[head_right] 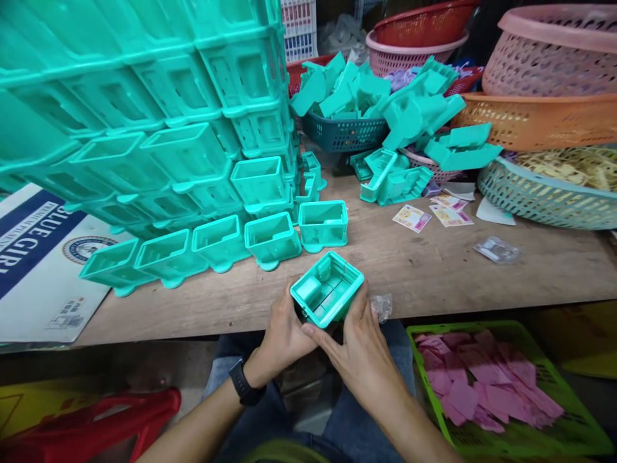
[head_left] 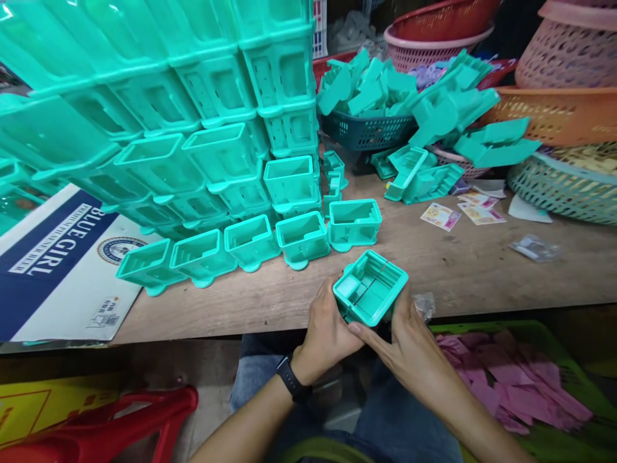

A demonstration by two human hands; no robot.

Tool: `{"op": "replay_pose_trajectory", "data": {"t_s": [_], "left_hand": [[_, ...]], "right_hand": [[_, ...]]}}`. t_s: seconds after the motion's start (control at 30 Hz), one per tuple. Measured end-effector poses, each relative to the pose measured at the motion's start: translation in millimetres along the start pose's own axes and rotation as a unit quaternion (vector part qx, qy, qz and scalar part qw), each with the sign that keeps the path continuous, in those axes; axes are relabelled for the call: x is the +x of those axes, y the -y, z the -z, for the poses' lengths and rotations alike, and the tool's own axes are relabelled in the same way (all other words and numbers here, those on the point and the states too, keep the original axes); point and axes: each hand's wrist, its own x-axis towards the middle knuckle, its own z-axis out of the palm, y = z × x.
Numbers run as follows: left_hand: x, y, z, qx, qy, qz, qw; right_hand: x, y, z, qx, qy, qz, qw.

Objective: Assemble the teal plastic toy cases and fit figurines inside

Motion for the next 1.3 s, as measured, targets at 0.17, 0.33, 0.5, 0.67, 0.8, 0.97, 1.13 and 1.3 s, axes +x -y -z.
{"op": "replay_pose_trajectory", "data": {"t_s": [0.17, 0.33, 0.5, 0.67, 0.8, 0.97, 1.13, 1.3], "left_hand": [[7.5, 3.9, 16.6, -0.002, 0.075, 0.02, 0.997], [11.2, 4.7, 22.2, -0.051, 0.124, -0.004, 0.991], [11.8, 6.7, 21.4, -0.083, 0.12, -0.003, 0.989], [11.2, 9.8, 19.8, -0.074, 0.109, -0.003, 0.991], [10.7, 9.4, 20.8, -0.064, 0.118, 0.004, 0.991], [8.8, 9.6, 18.5, -0.063, 0.12, 0.008, 0.991], [6.8, 12.8, 13.9, -0.068, 0.079, 0.019, 0.994], [6.5, 13.6, 8.1, -0.087, 0.069, 0.018, 0.994]], "right_hand": [[22.4, -8.6, 37.2, 0.065, -0.016, -0.012, 0.998], [59.3, -2.1, 28.2, 0.3, -0.025, 0.036, 0.953], [63.7, 3.7, 5.6, 0.427, -0.041, -0.079, 0.9], [61.9, 14.7, 7.0, 0.336, -0.137, -0.139, 0.921], [62.6, 13.4, 7.8, 0.371, -0.133, -0.144, 0.908], [61.0, 7.1, 5.9, 0.495, -0.047, -0.113, 0.86], [63.2, 15.3, -3.9, 0.497, -0.12, -0.163, 0.844], [59.5, 11.0, -6.3, 0.42, -0.193, -0.174, 0.869]]}}
